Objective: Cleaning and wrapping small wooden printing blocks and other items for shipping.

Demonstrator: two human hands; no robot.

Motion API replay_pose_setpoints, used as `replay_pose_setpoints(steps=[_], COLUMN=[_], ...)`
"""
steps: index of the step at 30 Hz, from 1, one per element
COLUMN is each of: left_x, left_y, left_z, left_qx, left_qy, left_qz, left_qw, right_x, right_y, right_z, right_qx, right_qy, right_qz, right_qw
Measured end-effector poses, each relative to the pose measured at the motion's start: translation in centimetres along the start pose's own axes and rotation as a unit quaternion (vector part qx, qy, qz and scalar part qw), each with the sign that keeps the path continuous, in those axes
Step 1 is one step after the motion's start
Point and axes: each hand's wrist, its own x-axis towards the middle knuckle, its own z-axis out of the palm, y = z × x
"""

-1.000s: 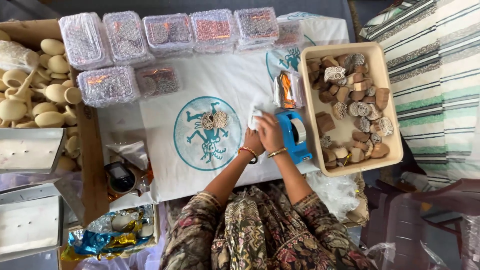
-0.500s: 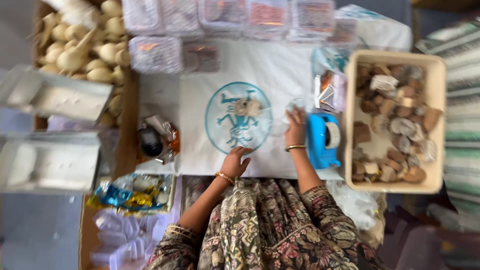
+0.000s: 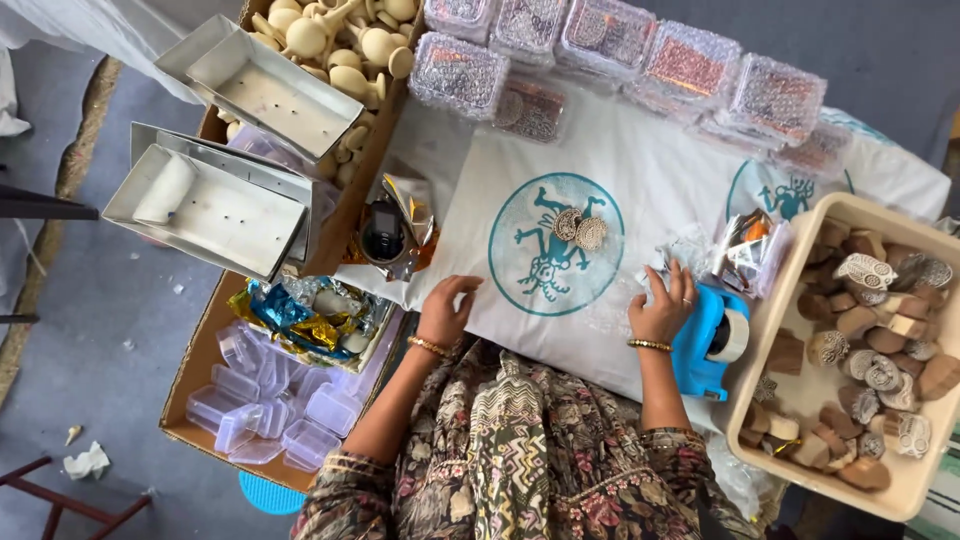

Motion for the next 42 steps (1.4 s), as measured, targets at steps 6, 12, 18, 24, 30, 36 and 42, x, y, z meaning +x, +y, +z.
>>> replay_pose_setpoints(steps=[6,12,18,24,30,36,42], left_x=[-1.1,-4.3,-12.6,-22.5,-25.5,-24.1,-23.1], left_y=[-1.1,-5.1,-19.5,-28.4,-26.4,-25.1,-28.5], left_z=[-2.3,-5.1,-6.4,-7.0,-6.4,-8.2,-12.2], left_qx=[0.011,0.061,0.113,0.111,0.191,0.248,0.328], left_qy=[0.055,0.262,0.444,0.368,0.15,0.025,-0.094], left_qz=[-0.039,-0.043,-0.176,-0.494,-0.599,-0.596,-0.48], left_qw=[0.998,0.962,0.871,0.78,0.763,0.763,0.808], right_x=[1.4,1.4,-1.2,-1.8,-1.9,-2.3,-2.1], right_y=[-1.4,-1.5,0.7,1.4,1.0,0.0,-1.1], right_z=[-1.0,-0.9,2.3,3.9,4.0,3.5,3.2], right_qx=[0.046,0.056,-0.016,-0.015,0.001,-0.01,-0.01], right_qy=[0.034,0.025,-0.073,-0.097,-0.073,-0.075,-0.072], right_qz=[0.004,0.023,0.033,0.031,0.033,0.055,0.097], right_qw=[0.998,0.998,0.997,0.995,0.997,0.996,0.993])
